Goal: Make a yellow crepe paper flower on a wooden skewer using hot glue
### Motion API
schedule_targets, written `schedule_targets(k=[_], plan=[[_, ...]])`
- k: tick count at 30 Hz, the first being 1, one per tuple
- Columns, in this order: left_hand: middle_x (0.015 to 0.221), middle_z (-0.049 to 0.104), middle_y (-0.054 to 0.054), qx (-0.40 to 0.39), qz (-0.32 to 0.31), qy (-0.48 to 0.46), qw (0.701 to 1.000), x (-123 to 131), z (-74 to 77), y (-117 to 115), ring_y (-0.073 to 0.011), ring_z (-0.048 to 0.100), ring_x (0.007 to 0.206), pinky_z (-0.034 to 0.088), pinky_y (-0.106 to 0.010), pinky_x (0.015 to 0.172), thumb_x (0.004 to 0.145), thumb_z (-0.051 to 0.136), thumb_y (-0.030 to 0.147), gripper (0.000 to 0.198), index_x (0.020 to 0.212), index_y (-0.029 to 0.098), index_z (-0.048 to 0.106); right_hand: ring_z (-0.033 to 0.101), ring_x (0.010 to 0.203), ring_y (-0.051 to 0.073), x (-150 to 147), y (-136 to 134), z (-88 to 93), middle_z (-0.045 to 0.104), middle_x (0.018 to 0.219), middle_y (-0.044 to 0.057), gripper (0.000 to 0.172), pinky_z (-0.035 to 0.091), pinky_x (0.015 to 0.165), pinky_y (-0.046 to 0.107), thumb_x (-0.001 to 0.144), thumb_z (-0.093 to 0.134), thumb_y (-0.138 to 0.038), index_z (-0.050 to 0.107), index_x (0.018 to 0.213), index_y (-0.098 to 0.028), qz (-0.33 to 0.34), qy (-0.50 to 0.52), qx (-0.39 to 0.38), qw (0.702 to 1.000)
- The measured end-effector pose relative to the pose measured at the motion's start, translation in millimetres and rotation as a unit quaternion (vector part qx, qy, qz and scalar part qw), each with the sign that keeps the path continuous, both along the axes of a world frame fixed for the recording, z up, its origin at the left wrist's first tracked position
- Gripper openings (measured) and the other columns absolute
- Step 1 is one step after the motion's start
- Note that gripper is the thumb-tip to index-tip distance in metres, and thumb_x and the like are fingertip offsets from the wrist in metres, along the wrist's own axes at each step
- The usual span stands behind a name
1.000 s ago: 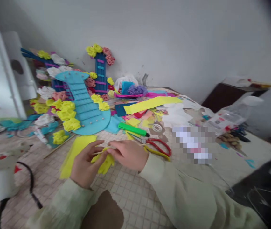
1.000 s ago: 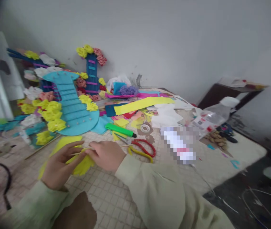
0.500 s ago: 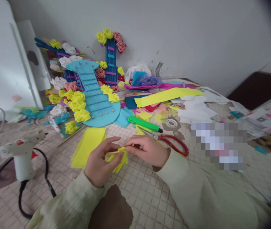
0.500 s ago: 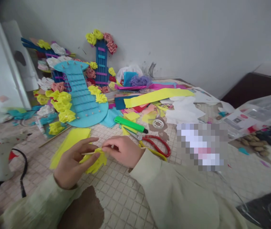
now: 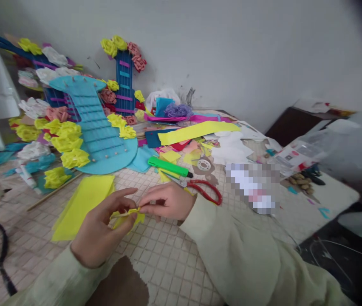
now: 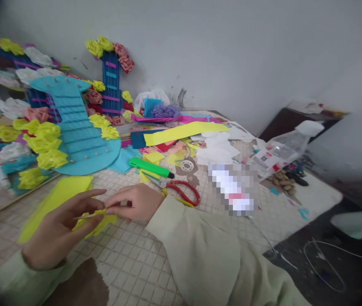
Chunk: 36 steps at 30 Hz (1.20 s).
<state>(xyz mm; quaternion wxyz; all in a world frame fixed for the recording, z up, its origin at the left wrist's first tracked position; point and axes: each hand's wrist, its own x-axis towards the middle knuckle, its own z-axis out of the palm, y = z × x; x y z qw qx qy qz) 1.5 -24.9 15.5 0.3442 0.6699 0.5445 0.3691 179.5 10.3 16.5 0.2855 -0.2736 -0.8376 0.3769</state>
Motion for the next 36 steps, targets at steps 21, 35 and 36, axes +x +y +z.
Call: schedule_targets(k=[21, 35, 36], plan=[[0.074, 0.064, -0.002, 0.003, -0.024, 0.008, 1.000, 3, -4.0, -1, -0.0164, 0.061, 0.068, 0.049, -0.028, 0.059, 0.070, 0.054, 0.032, 0.037, 0.104, 0.019, 0.050, 0.051, 0.042, 0.004, -7, -7, -3.0, 0.051, 0.058, -0.004, 0.018, 0.039, 0.045, 0.015, 0.083, 0.044, -0.030, 0.052, 0.076, -0.017, -0.074, 0.004, -0.124, 0.990], [0.074, 0.061, -0.003, -0.028, 0.014, -0.078, 0.996, 4, -3.9, 1, -0.0155, 0.060, 0.070, 0.049, -0.029, 0.063, 0.068, 0.059, 0.030, 0.036, 0.101, 0.017, 0.052, 0.050, 0.043, 0.006, -2, -2, -1.8, 0.057, 0.065, 0.000, 0.019, 0.039, 0.041, 0.018, 0.078, 0.050, -0.031, 0.057, 0.083, -0.015, -0.050, -0.039, -0.175, 0.983], [0.074, 0.061, -0.003, -0.027, 0.017, -0.080, 0.996, 4, -4.5, 1, -0.0155, 0.059, 0.070, 0.050, -0.028, 0.063, 0.068, 0.059, 0.030, 0.036, 0.101, 0.017, 0.052, 0.050, 0.045, 0.007, -3, -2, -1.5, 0.058, 0.063, 0.000, 0.018, 0.040, 0.043, 0.018, 0.078, 0.051, -0.031, 0.059, 0.079, -0.015, -0.063, -0.053, -0.142, 0.986]])
